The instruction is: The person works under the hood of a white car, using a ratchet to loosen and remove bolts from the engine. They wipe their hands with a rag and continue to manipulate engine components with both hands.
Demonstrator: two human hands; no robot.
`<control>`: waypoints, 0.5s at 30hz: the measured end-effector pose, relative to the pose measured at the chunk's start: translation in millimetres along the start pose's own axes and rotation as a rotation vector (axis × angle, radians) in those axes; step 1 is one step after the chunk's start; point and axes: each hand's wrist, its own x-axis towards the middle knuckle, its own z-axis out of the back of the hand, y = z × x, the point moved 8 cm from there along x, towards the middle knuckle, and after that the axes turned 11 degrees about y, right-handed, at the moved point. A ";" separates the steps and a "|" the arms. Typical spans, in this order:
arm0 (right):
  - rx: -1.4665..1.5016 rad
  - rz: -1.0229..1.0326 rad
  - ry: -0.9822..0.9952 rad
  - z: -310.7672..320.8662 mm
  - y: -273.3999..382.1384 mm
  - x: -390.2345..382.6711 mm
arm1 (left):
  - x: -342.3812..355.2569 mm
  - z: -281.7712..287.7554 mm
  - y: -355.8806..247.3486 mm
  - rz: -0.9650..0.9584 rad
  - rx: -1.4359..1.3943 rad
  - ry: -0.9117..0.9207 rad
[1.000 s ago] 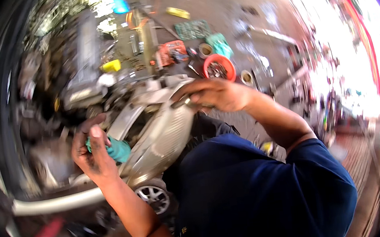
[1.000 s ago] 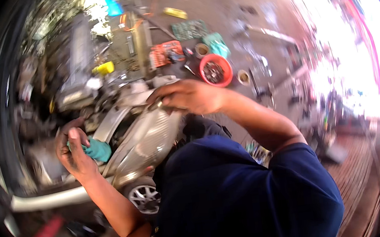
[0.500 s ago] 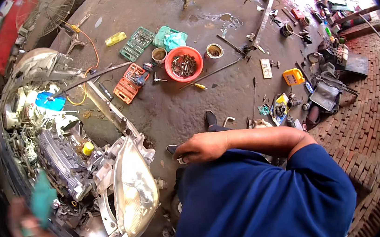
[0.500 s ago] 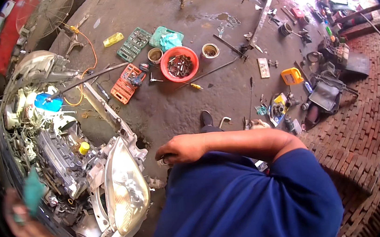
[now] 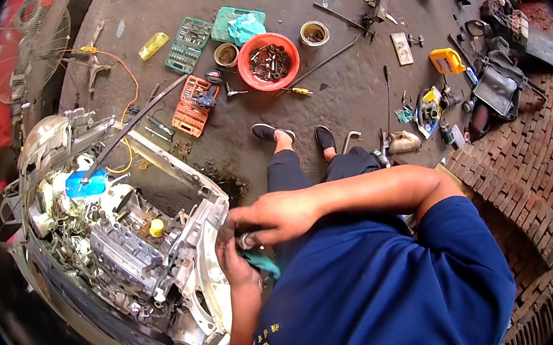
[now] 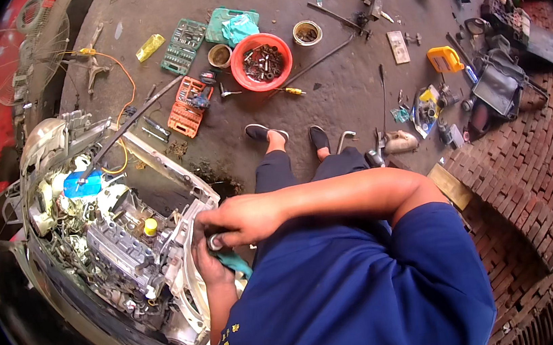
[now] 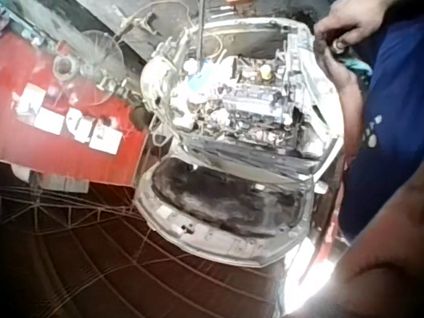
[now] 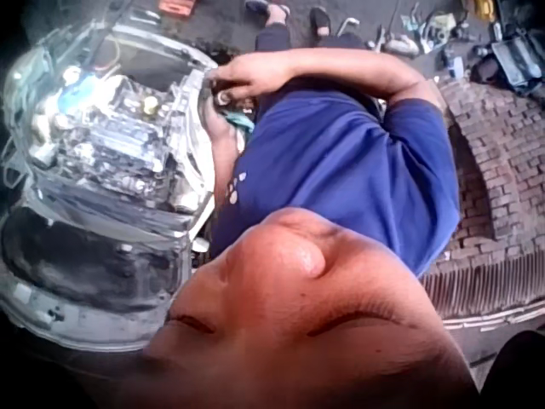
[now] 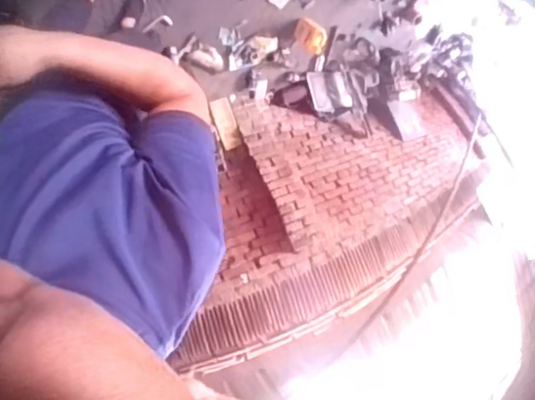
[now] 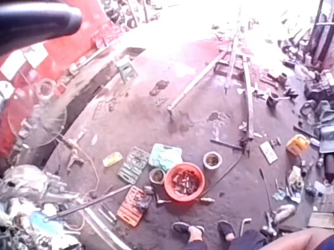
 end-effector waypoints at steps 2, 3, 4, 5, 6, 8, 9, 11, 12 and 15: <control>-0.060 -0.034 -0.093 30.3 -7.4 11.4 | 39.1 13.2 -3.2 0.036 -0.088 0.092; -0.016 0.001 -0.129 41.6 -13.0 19.0 | 55.7 16.1 -2.9 0.035 -0.124 0.114; -0.014 -0.105 -0.106 53.1 -19.1 27.0 | 78.5 19.7 0.3 0.062 -0.226 0.140; 0.121 -0.045 -0.132 64.4 -27.5 36.7 | 101.8 30.5 8.4 0.159 -0.312 0.036; 0.257 0.012 -0.158 76.2 -36.6 46.5 | 124.1 42.6 16.4 0.257 -0.399 -0.069; 0.446 -0.092 -0.190 114.8 -47.6 63.5 | 166.8 75.9 29.3 0.246 -0.522 -0.086; 0.380 -0.167 -0.225 132.9 -73.7 72.9 | 177.8 90.2 24.6 0.194 -0.417 -0.180; 0.056 -0.361 -0.314 182.4 -143.2 84.4 | 203.3 118.7 19.0 0.108 -0.230 -0.236; -0.197 -0.479 -0.359 209.3 -178.7 85.7 | 209.8 114.7 15.5 0.157 -0.385 -0.049; -0.380 -0.766 -0.424 275.9 -307.0 86.6 | 208.4 176.0 46.9 0.164 -0.220 -0.380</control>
